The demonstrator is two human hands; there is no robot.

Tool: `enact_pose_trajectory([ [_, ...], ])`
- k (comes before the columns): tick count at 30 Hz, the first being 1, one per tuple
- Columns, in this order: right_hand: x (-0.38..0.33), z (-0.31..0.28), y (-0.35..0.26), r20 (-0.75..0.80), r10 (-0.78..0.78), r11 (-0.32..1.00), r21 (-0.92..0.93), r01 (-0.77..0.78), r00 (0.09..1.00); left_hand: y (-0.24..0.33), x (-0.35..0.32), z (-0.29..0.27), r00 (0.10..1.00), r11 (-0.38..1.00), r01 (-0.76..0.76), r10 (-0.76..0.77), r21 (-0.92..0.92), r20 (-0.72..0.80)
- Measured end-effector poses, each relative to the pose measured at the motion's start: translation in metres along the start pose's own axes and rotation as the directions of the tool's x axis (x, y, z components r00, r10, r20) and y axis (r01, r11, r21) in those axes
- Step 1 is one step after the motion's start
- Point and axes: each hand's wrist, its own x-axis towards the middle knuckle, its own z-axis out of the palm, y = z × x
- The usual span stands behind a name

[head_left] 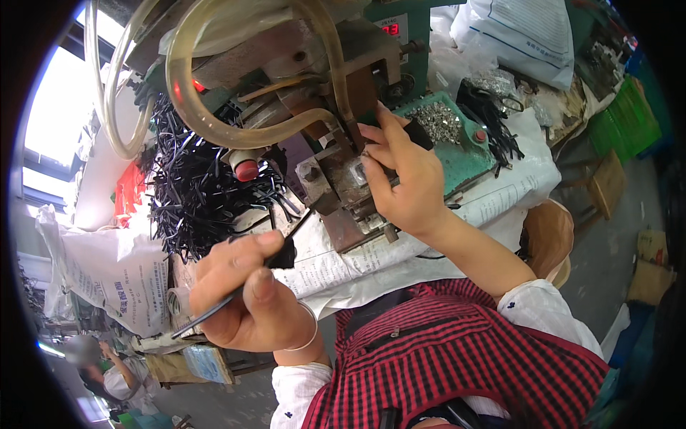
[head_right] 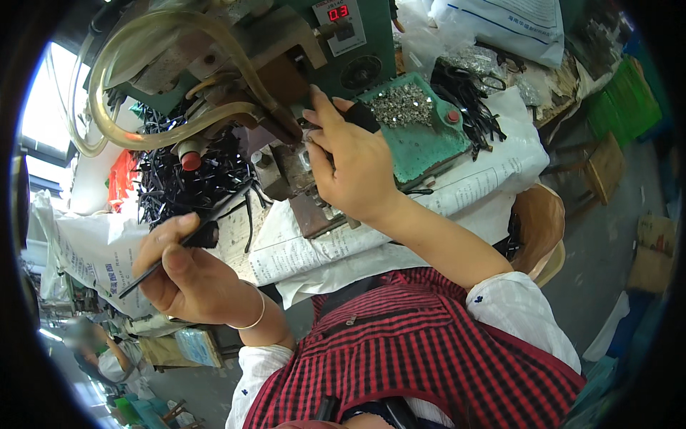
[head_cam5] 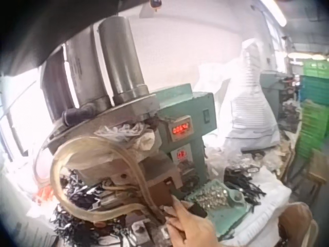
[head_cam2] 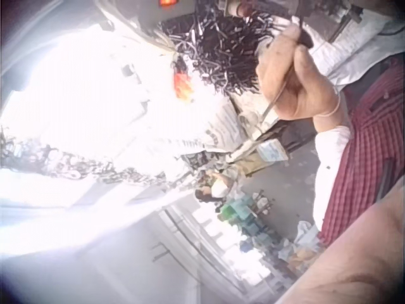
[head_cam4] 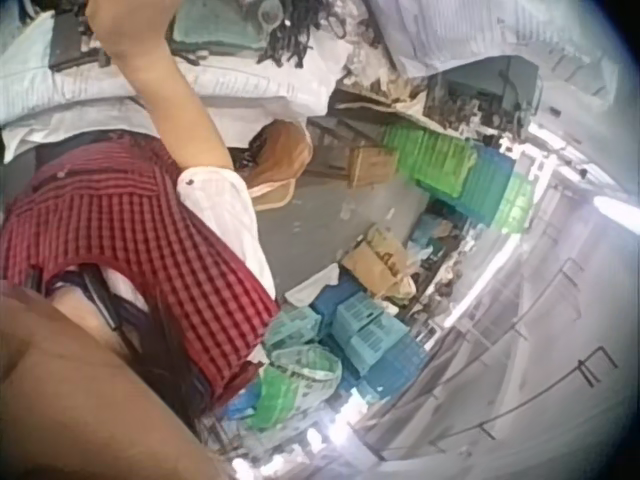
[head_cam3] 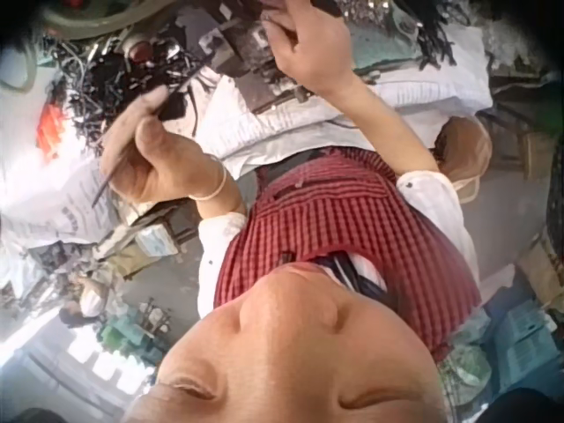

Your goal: The person repeatedly picks a black cable and a small metal component, inserts the cable into a press machine, and operates the machine to attach the component. The finished assemblies are placed on a green tray.

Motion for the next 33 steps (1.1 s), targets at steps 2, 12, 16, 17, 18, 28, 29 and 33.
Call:
enact_pose_trajectory([
  [2, -0.002, 0.003, -0.003, -0.017, 0.023, 0.999, 0.027, -0.023, 1.0, -0.016, 0.007, 0.011, 0.994, 0.992, 0.108, -0.107, 0.07, -0.026],
  [12, 0.008, -0.021, -0.032, 0.362, 0.433, 0.664, 0.492, -0.564, 0.826, -0.042, 0.007, 0.008, 0.961, 0.947, 0.276, -0.278, -0.163, 0.009],
  [16, 0.011, -0.04, -0.015, 0.419, 0.331, 0.839, 0.28, -0.466, 0.846, -0.042, -0.034, 0.015, 0.865, 0.966, -0.248, 0.187, 0.074, 0.465],
  [17, 0.005, -0.041, 0.002, 0.358, 0.336, 0.876, 0.222, -0.429, 0.871, -0.046, -0.043, 0.021, 0.814, 0.939, -0.341, 0.265, 0.056, 0.517],
  [18, 0.001, -0.041, 0.021, 0.298, 0.329, 0.908, 0.161, -0.387, 0.896, -0.044, -0.045, 0.029, 0.778, 0.891, -0.442, 0.321, 0.107, 0.541],
  [28, -0.052, -0.095, 0.11, 0.181, 0.414, 0.874, -0.355, -0.333, 0.892, -0.063, -0.065, 0.043, 0.785, 0.858, -0.494, 0.371, 0.142, 0.496],
  [29, -0.055, -0.093, 0.107, 0.193, 0.417, 0.855, -0.416, -0.311, 0.888, -0.065, -0.066, 0.042, 0.79, 0.858, -0.493, 0.371, 0.147, 0.488],
  [33, -0.058, -0.072, 0.113, 0.246, 0.333, 0.792, -0.596, -0.129, 0.91, -0.059, -0.072, 0.039, 0.824, 0.893, -0.424, 0.31, 0.153, 0.474],
])
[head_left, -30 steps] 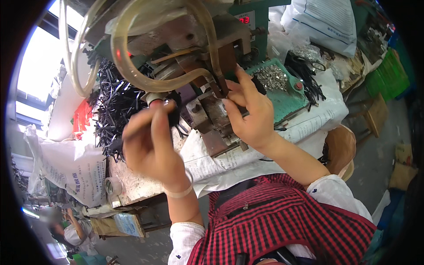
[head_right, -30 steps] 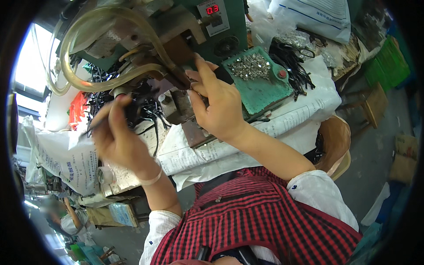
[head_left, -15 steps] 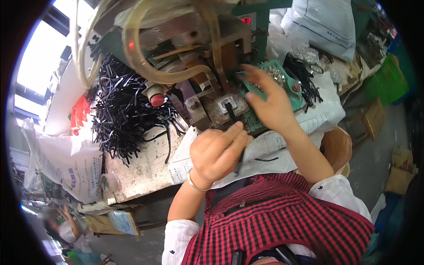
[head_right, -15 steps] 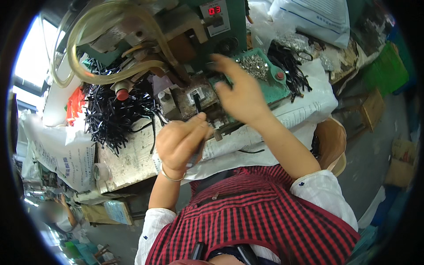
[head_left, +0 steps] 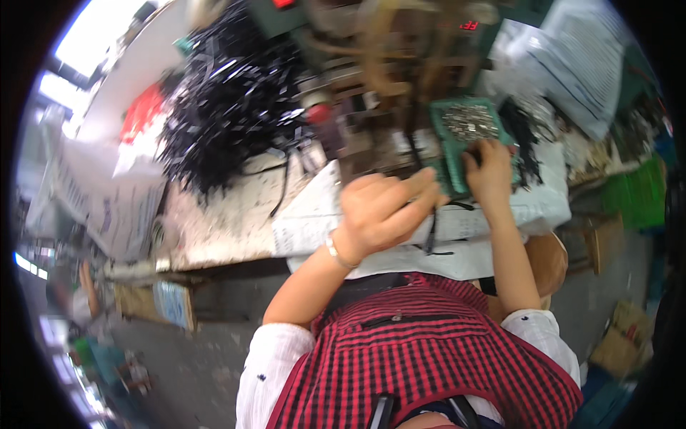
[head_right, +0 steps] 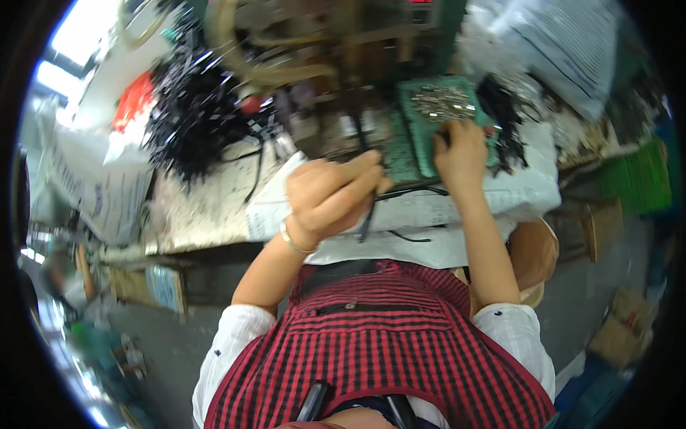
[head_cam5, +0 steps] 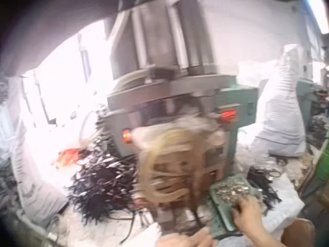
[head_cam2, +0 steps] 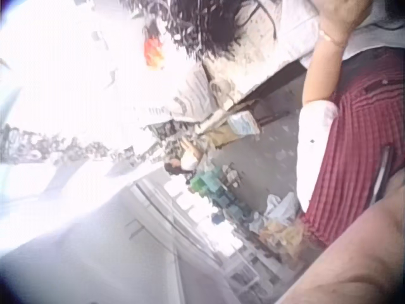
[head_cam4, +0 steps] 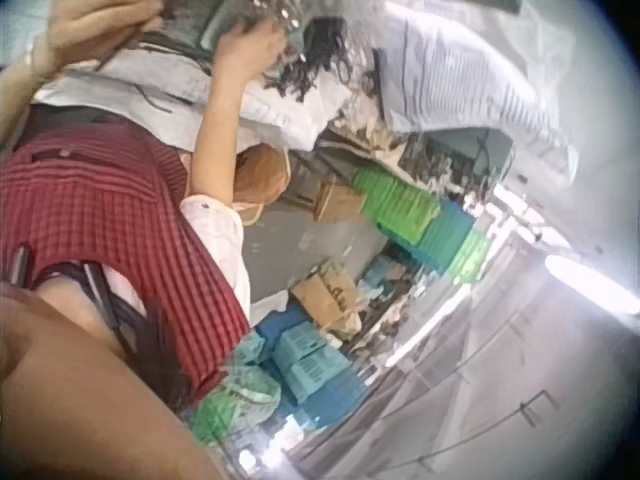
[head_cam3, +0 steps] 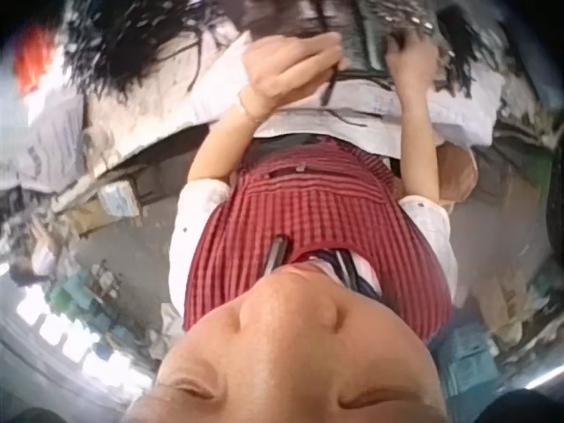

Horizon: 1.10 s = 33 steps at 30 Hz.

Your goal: The person repeatedly picks a black cable and a small metal component, inserts the cable into a press machine, and operates the machine to attach the component. The finished assemblies are placed on a green tray.

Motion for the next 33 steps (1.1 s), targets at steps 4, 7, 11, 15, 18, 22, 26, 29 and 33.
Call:
enact_pose_trajectory([
  [4, 0.0, 0.006, -0.006, -0.035, -0.069, 0.993, -0.098, 0.066, 0.997, 0.021, -0.026, -0.013, 0.968, 0.968, 0.235, -0.241, -0.088, -0.072],
  [7, -0.009, -0.005, -0.012, -0.064, 0.102, 0.993, 0.073, -0.097, 0.993, 0.002, -0.09, -0.025, 0.858, 0.869, 0.491, -0.473, 0.053, -0.198],
  [11, 0.001, -0.006, -0.005, 0.023, 0.327, 0.877, 0.365, -0.313, 0.945, -0.071, -0.114, -0.029, 0.455, 0.457, 0.889, -0.889, -0.035, -0.051],
  [15, 0.005, -0.005, -0.016, 0.058, 0.289, 0.867, 0.407, -0.288, 0.955, -0.106, -0.126, -0.021, 0.39, 0.4, 0.916, -0.905, 0.027, 0.169],
  [18, 0.003, -0.003, -0.017, 0.083, 0.253, 0.797, 0.548, -0.256, 0.964, -0.119, -0.125, -0.025, 0.447, 0.454, 0.891, -0.866, -0.024, 0.224],
  [22, 0.011, 0.001, -0.028, 0.122, 0.234, 0.704, 0.663, -0.255, 0.965, -0.118, -0.112, -0.044, 0.311, 0.301, 0.92, -0.95, -0.25, 0.0],
  [26, 0.019, 0.0, -0.035, 0.08, 0.216, 0.724, 0.655, -0.215, 0.973, -0.117, -0.099, -0.1, 0.475, 0.41, 0.816, -0.877, 0.407, -0.071],
  [29, 0.017, 0.006, -0.026, 0.024, 0.193, 0.795, 0.582, -0.171, 0.981, -0.119, -0.168, -0.104, 0.415, 0.338, 0.646, -0.908, 0.684, 0.057],
  [33, -0.011, -0.007, -0.003, -0.141, 0.139, 0.969, 0.223, -0.105, 0.98, -0.121, -0.172, -0.111, 0.425, 0.396, 0.636, -0.896, 0.663, 0.127],
])
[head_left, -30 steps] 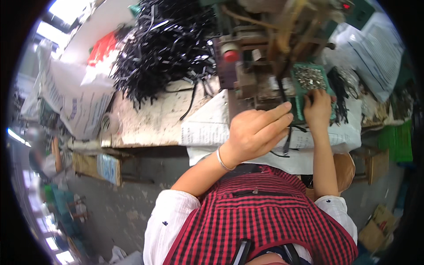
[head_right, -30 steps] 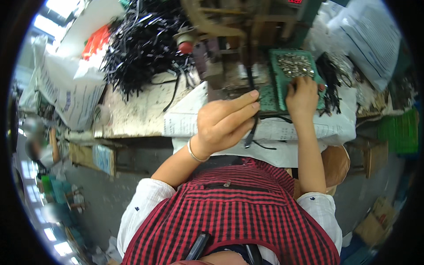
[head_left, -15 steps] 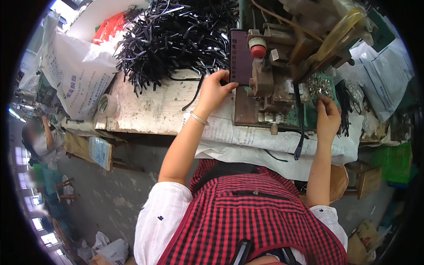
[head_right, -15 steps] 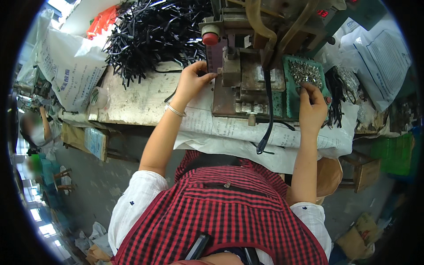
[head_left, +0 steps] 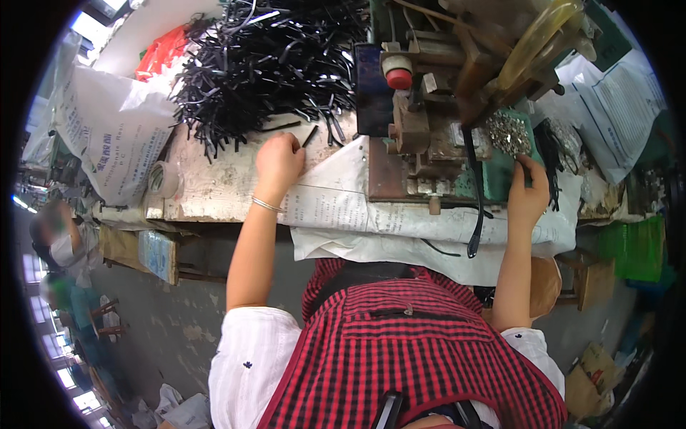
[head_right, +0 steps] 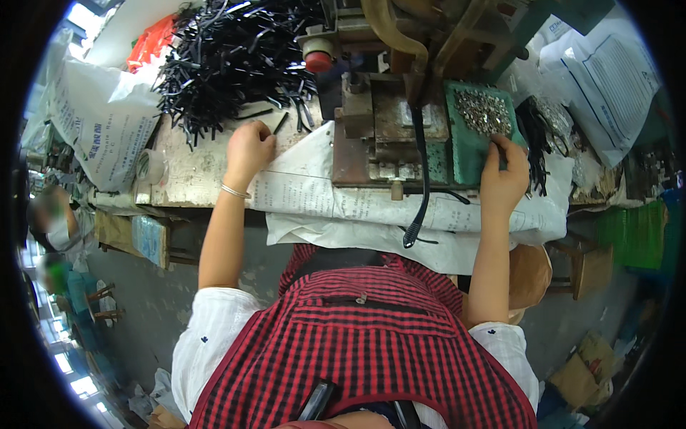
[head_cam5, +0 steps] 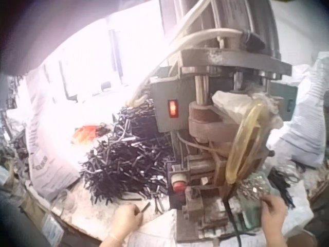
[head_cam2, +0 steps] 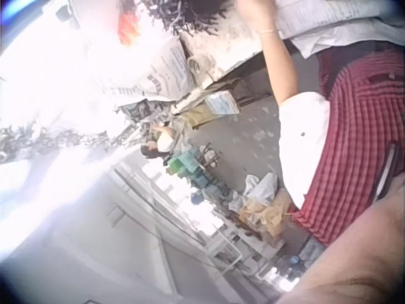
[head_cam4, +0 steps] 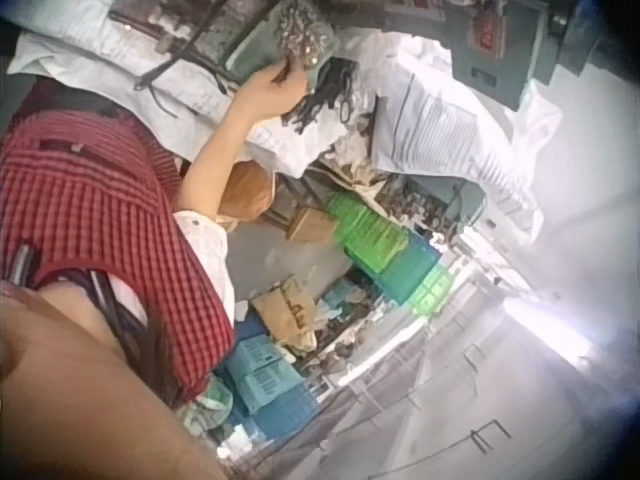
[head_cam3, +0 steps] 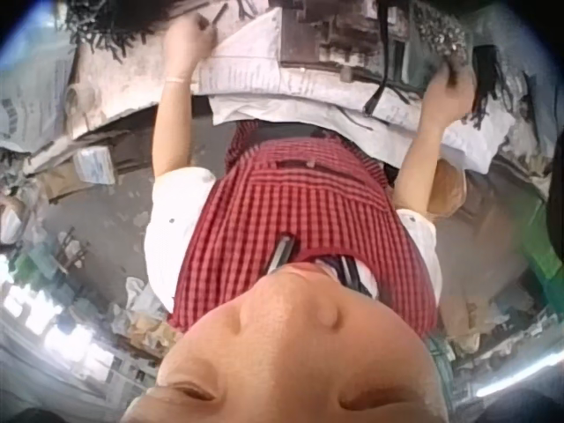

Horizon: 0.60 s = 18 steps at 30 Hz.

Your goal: The person repeatedly picks a black cable and a small metal component, inserts the cable into a press machine, and operates the machine to attach the component. The finished assemblies are placed on a green tray.

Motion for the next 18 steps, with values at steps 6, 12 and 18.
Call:
enact_pose_trajectory([
  [6, 0.008, -0.033, -0.053, 0.053, -0.069, 0.95, 0.309, 0.049, 0.996, 0.041, 0.02, -0.038, 0.999, 0.982, 0.001, -0.009, -0.19, -0.042],
  [12, 0.036, 0.011, -0.116, -0.011, -0.232, 0.841, 0.5, 0.207, 0.973, 0.057, 0.009, 0.004, 0.982, 0.215, 0.157, -0.139, -0.964, 0.129],
  [18, 0.017, 0.024, -0.123, 0.085, 0.03, 0.642, 0.762, -0.085, 0.996, 0.123, -0.011, -0.055, 0.94, 0.379, -0.037, -0.302, -0.925, -0.161],
])
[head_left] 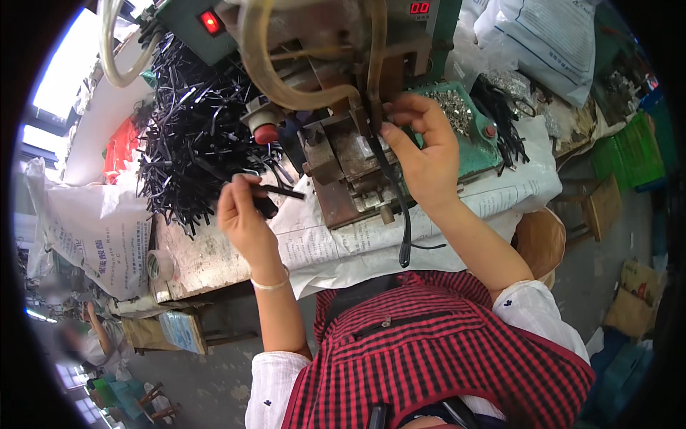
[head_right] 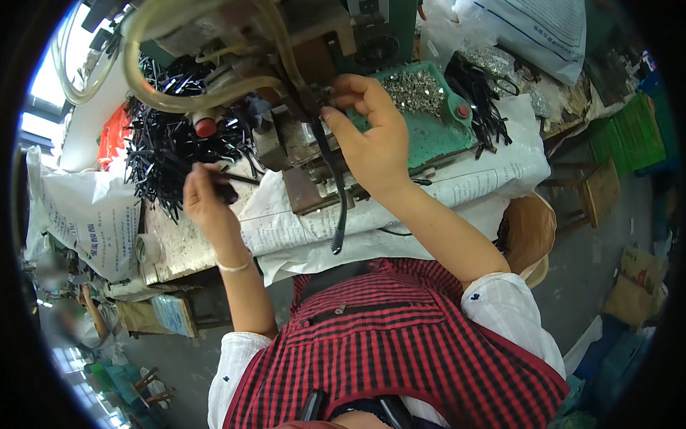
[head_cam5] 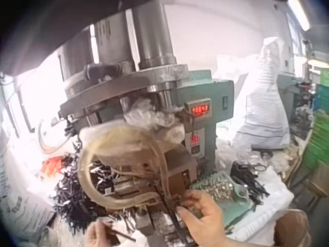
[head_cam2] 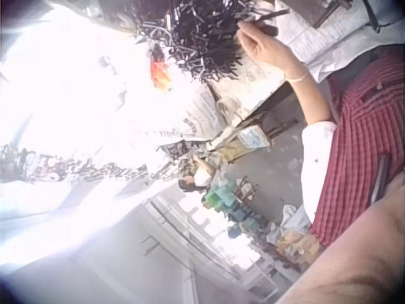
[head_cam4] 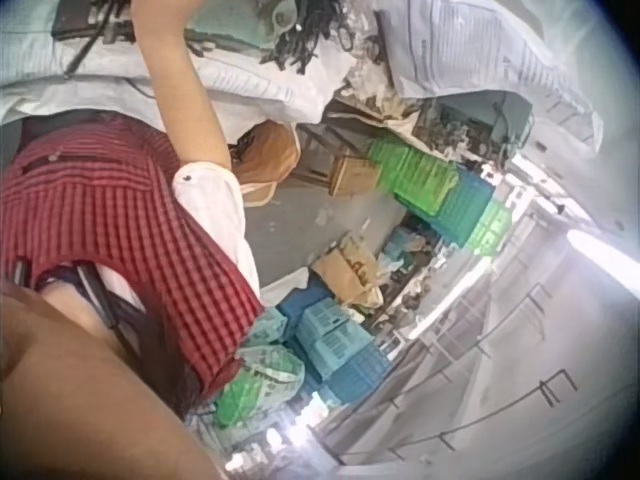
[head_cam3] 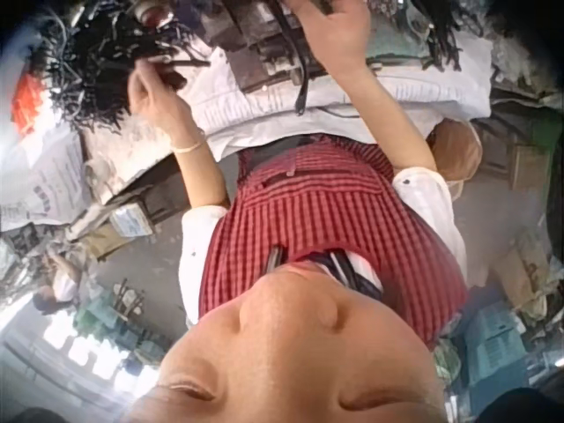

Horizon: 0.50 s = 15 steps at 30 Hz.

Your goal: The person repeatedly picks a black cable and a small metal component, inserts the cable into a press machine, and operates the machine to attach the component. The finished assemblies are placed on a green tray.

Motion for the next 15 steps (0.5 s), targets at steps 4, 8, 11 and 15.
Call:
enact_pose_trajectory([
  [4, 0.002, 0.01, -0.031, 0.081, 0.062, 0.99, 0.125, -0.072, 0.995, 0.099, -0.007, 0.034, 0.883, 0.874, -0.455, 0.467, -0.169, 0.039],
  [8, -0.01, 0.002, -0.054, 0.156, -0.024, 0.998, 0.065, 0.014, 0.988, 0.083, -0.026, 0.045, 0.796, 0.817, -0.553, 0.576, -0.162, 0.185],
  [11, 0.007, -0.028, -0.034, 0.197, -0.088, 0.946, -0.29, 0.144, 0.976, 0.069, -0.043, 0.059, 0.549, 0.602, -0.798, 0.72, 0.01, 0.425],
  [15, 0.014, -0.087, 0.056, 0.174, 0.036, 0.734, -0.673, 0.092, 0.984, 0.059, -0.044, 0.094, 0.334, 0.391, -0.92, 0.808, -0.019, 0.485],
])
